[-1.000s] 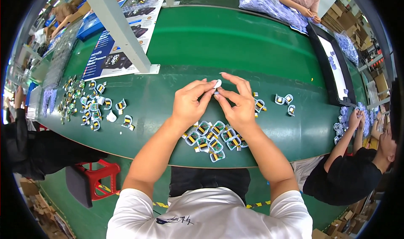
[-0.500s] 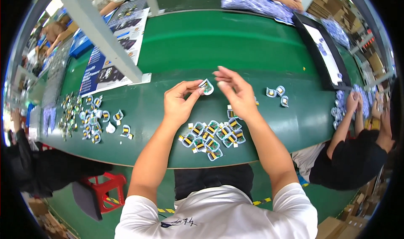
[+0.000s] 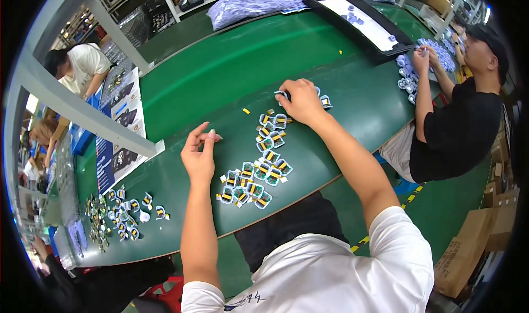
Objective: Assembling small electronic components at a production line workbench.
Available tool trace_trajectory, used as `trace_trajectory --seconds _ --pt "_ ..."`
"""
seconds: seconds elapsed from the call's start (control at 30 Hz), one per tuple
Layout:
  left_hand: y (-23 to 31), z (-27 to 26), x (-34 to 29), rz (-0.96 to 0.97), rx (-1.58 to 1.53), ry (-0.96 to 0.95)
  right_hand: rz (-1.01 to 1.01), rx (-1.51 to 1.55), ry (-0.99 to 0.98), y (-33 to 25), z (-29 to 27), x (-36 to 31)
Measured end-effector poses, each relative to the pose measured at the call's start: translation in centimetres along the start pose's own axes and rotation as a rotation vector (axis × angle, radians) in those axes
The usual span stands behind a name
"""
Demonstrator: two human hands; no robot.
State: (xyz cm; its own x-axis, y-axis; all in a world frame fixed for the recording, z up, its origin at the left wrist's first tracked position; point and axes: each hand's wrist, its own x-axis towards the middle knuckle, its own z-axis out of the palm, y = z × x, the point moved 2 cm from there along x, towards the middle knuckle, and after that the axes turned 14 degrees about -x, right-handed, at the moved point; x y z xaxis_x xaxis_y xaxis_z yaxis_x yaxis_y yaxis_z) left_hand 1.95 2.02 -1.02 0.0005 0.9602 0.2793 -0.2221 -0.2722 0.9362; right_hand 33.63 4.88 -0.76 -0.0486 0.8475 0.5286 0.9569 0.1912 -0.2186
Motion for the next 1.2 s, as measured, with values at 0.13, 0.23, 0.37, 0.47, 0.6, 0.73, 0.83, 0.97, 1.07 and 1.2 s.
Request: trace_trajectory --seconds 0.13,0.23,0.37,0.47,0.6,0.73,0.83,0.97,1.07,1.2 --pt "-0.9 -1.5 0.2 0.054 0.049 0.072 0.023 -0.228 0.017 1.1 -0.2 -0.9" --pt "-1.2 -2.2 0.5 0.042 0.042 0.189 0.026 -0.302 0.028 3.3 -1.2 -1.5" --pt "-1.1 -2.3 0.9 0.092 0.038 0.202 -0.022 -0.408 0.099 7.0 -3.2 -2.8" --pt "-0.9 -2.0 1.0 0.178 0.022 0.186 -0.044 -0.435 0.135 10.3 -4.6 -3.6" --pt "0.7 -1.8 0.4 0.242 0.184 0.258 -0.035 -0.449 0.157 12.5 -6.5 -3.6" --pt "3.9 -2.1 -2.6 0.486 0.684 0.071 -0.149 -0.412 0.279 9.8 -8.0 -5.2" --pt "5.9 -3.4 -6.0 0.693 0.974 -0.241 -0.492 -0.218 0.137 5.8 -8.6 -7.8" --pt "7.2 -6.5 -12.7 0.615 1.066 -0.458 -0.615 -0.087 0.053 3.4 -8.8 -9.4" --pt "7.6 -8.2 -16.2 0.517 1.142 -0.662 -0.475 -0.021 0.048 3.7 -8.8 -9.1" --pt "8.7 -7.9 -15.6 0.430 1.104 -0.751 -0.509 -0.019 0.009 4.3 -8.9 -9.6"
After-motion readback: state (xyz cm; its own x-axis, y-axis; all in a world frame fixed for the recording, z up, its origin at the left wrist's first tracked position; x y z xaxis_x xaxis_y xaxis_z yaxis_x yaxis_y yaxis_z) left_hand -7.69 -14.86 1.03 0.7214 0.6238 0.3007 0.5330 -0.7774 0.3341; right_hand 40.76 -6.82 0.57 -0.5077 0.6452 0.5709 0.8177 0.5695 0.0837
